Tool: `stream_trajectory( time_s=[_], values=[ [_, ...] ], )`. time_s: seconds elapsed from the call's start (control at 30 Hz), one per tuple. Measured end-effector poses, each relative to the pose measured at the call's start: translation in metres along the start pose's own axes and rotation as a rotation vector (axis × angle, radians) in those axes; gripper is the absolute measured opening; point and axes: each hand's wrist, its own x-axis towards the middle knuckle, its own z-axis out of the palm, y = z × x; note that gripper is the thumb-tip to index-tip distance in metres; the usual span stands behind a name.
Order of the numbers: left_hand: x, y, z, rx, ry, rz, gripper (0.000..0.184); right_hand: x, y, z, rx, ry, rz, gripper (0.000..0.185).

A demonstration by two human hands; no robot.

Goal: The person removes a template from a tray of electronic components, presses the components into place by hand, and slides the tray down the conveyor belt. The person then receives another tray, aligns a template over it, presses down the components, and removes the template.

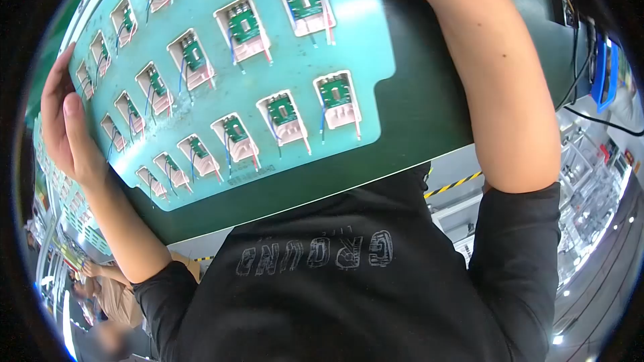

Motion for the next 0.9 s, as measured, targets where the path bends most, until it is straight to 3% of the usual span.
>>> stream_trajectory(
  time_s=[0.17, 0.27, 0.37, 0.6, 0.77, 0.9],
  values=[
    [0.0, 0.005, -0.004, 0.004, -0.081, -0.074, 0.049, -0.004, -0.039, 0.014, -0.054, -0.021, 0.108, 0.042],
    [-0.004, 0.003, -0.008, -0.039, -0.073, -0.096, 0.047, -0.003, -0.018, 0.01, -0.225, 0.014, 0.014, 0.043],
    [-0.012, 0.002, -0.011, -0.04, -0.021, -0.154, 0.045, -0.009, -0.036, 0.021, -0.147, 0.061, 0.156, 0.047],
    [-0.008, 0.004, -0.008, 0.154, 0.022, -0.062, 0.039, -0.008, -0.028, 0.014, -0.093, 0.027, 0.092, 0.054],
    [-0.01, 0.006, -0.012, 0.198, 0.001, -0.054, 0.032, -0.007, -0.051, 0.031, -0.307, 0.106, 0.137, 0.058],
    [-0.011, 0.005, -0.006, 0.072, 0.045, -0.119, 0.025, -0.008, -0.05, 0.016, -0.053, 0.011, 0.196, 0.048]
  ],
)
